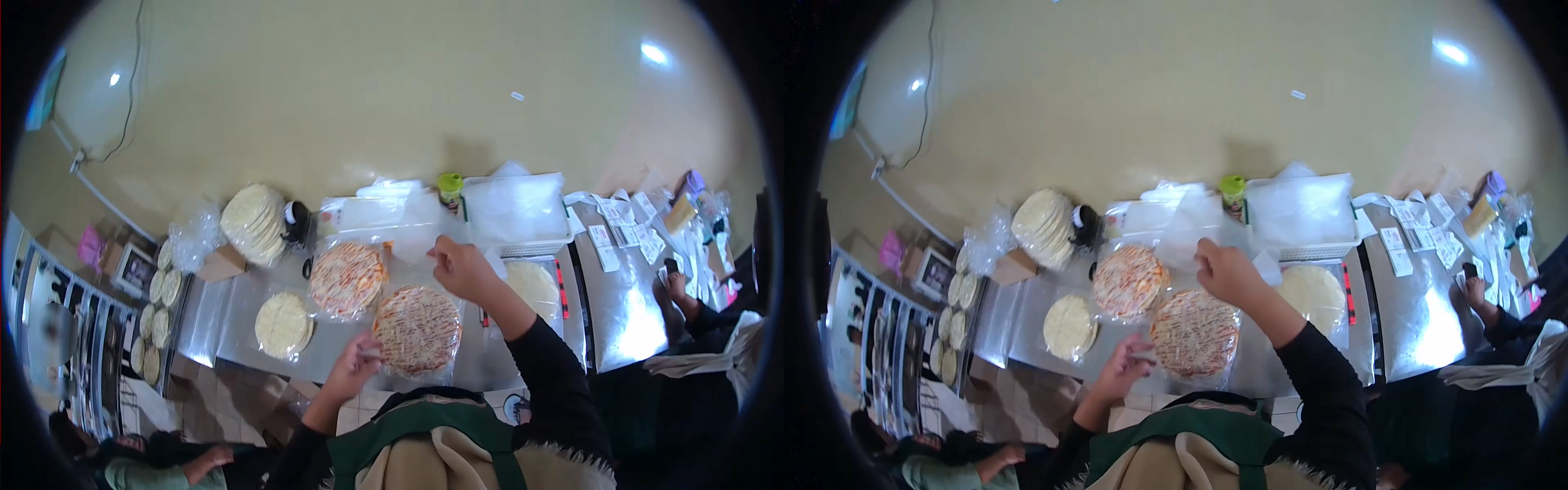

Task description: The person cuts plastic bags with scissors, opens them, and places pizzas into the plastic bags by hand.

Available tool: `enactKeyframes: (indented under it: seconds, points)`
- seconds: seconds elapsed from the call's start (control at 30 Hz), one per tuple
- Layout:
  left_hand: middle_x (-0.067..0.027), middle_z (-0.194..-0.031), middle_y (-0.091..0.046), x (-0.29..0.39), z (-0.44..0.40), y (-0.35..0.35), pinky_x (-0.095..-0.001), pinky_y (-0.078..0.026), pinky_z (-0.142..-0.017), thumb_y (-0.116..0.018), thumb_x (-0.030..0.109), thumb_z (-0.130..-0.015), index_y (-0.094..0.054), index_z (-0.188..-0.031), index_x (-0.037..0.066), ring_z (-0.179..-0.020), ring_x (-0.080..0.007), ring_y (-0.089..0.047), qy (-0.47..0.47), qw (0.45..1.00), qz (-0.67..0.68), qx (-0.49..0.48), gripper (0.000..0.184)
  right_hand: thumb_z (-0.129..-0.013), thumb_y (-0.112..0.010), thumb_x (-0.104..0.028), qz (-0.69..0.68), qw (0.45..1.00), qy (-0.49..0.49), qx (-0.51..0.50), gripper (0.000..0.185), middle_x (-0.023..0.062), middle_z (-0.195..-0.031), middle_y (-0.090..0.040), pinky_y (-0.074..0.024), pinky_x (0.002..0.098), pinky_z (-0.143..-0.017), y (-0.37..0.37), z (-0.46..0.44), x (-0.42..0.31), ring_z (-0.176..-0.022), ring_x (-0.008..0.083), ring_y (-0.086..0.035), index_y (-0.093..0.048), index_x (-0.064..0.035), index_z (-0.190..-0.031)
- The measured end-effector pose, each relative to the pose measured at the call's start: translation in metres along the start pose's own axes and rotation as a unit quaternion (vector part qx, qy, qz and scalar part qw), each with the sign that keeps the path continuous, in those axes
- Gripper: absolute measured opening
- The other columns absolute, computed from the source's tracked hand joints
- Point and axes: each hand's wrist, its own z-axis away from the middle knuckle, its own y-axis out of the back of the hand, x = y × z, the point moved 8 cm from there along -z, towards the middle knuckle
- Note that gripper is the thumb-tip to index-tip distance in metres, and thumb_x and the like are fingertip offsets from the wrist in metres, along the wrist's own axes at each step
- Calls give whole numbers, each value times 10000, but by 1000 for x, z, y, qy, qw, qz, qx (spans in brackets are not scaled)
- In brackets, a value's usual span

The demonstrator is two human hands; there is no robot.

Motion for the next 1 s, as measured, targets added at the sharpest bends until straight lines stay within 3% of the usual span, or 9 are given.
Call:
enactKeyframes:
  seconds: [0.1, 0.17, 0.3, 0.43, 0.5, 0.7, 0.83, 0.93, 1.0]
  points:
    - [-112, -1278, -391, 14, 0, 22, -335, -435, -845, -615, 117, -806, -188, -1364, 109, -1051, -225, -502, 46, 980, 155, 113, 702, -707, -570, -47, -140, 982, 32, -119, 132, 118, -628, -536, -480, 369, -564, -16, 19, -63, -615, 283, -587, -458, -23, -773]
    - [-111, -1298, -374, -3, 3, 31, -351, -431, -851, -634, 143, -792, -148, -1377, 115, -1099, -236, -469, 32, 974, 203, 97, 762, -747, -558, -32, -532, 819, -61, -208, 130, 112, -717, -585, -528, 340, -626, -33, 31, -85, -691, 267, -625, -430, -33, -768]
    - [-111, -1226, -462, 16, 19, 10, -372, -423, -861, -656, 156, -780, -292, -1323, 77, -1076, -237, -498, -35, 951, 304, -42, 658, -753, -492, 21, -701, 656, -130, -245, 277, 200, -912, -614, -542, 373, -701, -32, 34, -113, -858, 330, -624, -476, -7, -1028]
    - [-87, -1009, -588, 9, 51, 15, -327, -441, -809, -654, 118, -781, -523, -1108, 22, -921, -191, -570, -16, 938, 340, -57, 365, -750, -491, -35, -725, 629, -176, -217, 160, 197, -1003, -597, -525, 450, -681, -58, 31, -89, -856, 349, -615, -478, -40, -909]
    - [-59, -809, -625, 25, 63, 37, -305, -459, -739, -644, 91, -785, -610, -887, 28, -801, -186, -595, -25, 944, 325, 55, 124, -819, -470, -116, -631, 707, -282, -149, 376, 215, -1023, -586, -520, 426, -743, -68, 34, -72, -903, 336, -609, -414, -52, -1185]
    - [-41, -774, -610, 29, 121, 116, -278, -466, -666, -651, 105, -789, -606, -849, 32, -706, -130, -566, -111, 914, 267, 283, 104, -857, -499, -220, -671, 623, -305, -262, 428, 213, -1081, -553, -521, 406, -719, -144, 66, -88, -873, 314, -612, -364, -97, -1244]
    - [-15, -710, -578, 27, 158, 145, -254, -459, -610, -641, 124, -806, -587, -814, 49, -660, -113, -550, -145, 865, 301, 375, 93, -776, -631, -190, -625, 632, -325, -323, 690, 231, -1168, -488, -502, 412, -747, -197, 99, -125, -940, 312, -583, -238, -81, -1334]
    - [-5, -671, -550, 17, 184, 157, -250, -452, -566, -642, 141, -810, -570, -793, 60, -620, -113, -539, -128, 831, 333, 427, 109, -746, -663, -167, -475, 791, -303, -239, 762, 226, -1256, -410, -469, 388, -810, -219, 103, -134, -1066, 304, -511, -213, -56, -1352]
    - [-5, -662, -542, 5, 202, 164, -254, -451, -546, -644, 153, -809, -562, -788, 63, -600, -114, -533, -107, 824, 332, 446, 123, -744, -658, -130, -126, 978, 112, -125, 724, 181, -1302, -385, -381, 369, -938, -191, 88, -190, -1200, 255, -393, -265, -77, -1350]
